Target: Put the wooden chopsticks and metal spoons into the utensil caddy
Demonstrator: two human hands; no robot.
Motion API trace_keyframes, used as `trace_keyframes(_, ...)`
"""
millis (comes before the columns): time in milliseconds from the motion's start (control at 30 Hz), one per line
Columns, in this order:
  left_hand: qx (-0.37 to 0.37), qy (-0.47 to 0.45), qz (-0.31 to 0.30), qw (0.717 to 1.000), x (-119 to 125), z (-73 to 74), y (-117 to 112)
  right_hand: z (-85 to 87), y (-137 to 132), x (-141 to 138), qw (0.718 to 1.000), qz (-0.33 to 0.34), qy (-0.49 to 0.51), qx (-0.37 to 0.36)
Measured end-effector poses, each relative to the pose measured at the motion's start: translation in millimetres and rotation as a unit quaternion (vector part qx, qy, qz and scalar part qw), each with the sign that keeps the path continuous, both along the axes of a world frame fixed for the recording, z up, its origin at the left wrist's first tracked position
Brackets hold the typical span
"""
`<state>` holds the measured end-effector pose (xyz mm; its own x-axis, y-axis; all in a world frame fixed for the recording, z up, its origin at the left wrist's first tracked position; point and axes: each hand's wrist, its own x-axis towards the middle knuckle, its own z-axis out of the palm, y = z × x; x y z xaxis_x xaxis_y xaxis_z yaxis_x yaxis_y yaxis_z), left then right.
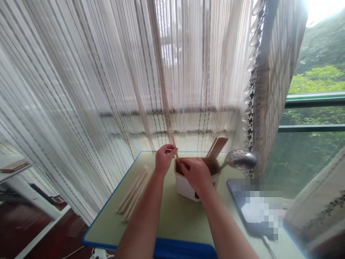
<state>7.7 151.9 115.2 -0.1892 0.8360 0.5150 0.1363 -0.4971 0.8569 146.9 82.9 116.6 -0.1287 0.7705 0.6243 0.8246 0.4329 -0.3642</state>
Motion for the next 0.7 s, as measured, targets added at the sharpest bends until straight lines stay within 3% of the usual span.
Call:
trace_keyframes(133, -0.011, 0.029, 0.020, 0.999, -2.5, -9.1, -1.6, -2.3, -0.4, 0.9, 1.000, -0.013, 0.003, 0.005)
trace_keyframes(367, -0.039, 0.055, -0.010, 0.998, -7.3, -19.3, -5.0, -3.8, 0.6, 2.0, 1.000, -0.028, 0.002, 0.003)
trace_keyframes(700, -0.058, 0.089, -0.006, 0.994, -8.2, -20.2, -8.3, -4.2, -0.4, 4.0, 1.000, -0.024, -0.015, -0.007)
